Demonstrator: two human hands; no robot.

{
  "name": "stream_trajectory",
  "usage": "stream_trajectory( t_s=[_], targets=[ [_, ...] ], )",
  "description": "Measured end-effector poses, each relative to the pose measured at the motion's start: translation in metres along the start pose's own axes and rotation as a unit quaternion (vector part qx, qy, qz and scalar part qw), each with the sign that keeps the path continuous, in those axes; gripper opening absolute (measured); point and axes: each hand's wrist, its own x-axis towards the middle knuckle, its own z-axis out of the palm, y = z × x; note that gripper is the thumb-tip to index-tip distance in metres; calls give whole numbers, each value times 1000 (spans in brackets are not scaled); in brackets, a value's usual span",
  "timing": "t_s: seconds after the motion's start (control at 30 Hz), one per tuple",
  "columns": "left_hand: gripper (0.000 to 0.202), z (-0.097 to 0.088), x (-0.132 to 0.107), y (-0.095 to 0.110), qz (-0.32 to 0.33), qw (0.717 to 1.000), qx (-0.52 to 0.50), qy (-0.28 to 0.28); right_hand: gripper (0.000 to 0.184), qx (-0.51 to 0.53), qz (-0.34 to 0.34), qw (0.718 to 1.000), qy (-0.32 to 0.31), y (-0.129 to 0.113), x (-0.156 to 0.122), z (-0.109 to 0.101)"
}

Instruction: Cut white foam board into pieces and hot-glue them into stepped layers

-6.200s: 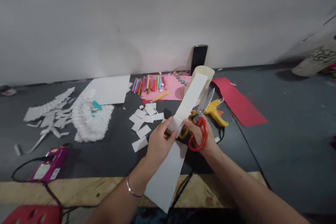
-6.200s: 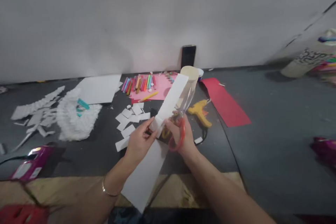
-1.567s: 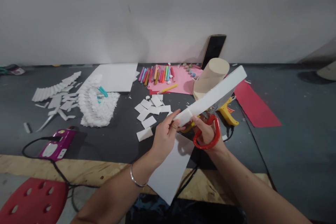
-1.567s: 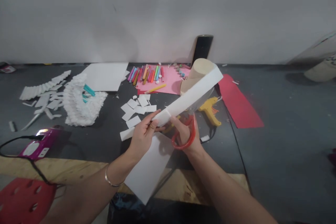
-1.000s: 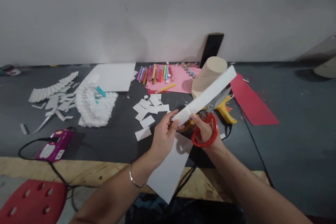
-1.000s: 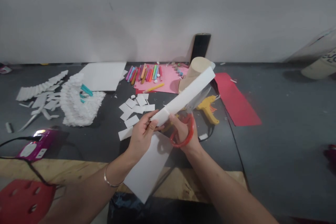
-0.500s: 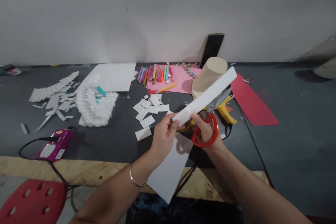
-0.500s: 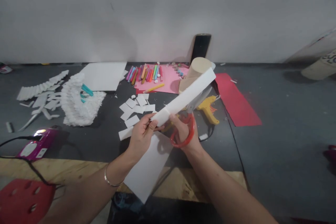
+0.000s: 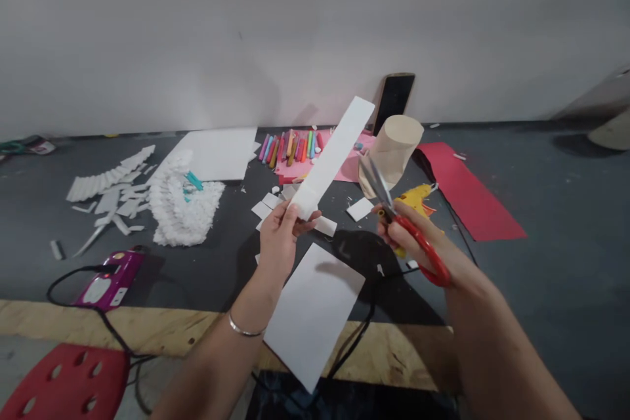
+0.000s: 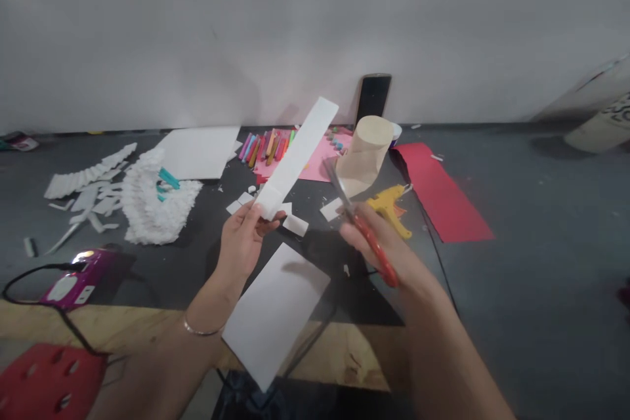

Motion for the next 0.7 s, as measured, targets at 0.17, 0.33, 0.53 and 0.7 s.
stream_trajectory(
  t_s=[0.17,0.33,0.53,0.7],
  targets=[
    [38,1,-2,-6,-2,1000,20,-15,35,-144,8,983,-112,-16,-9,1],
    [40,2,-3,-14,-12,997,50,-54,29,-169,-19,975,-140,-17,-8,10],
    [35,1,-4,-12,-6,998,53,-45,24,-130,-5,979,-156,-16,-9,7],
    [37,2,-6,-12,-8,995,79,-65,23,-129,-10,981,-147,-18,-9,8]
  ],
)
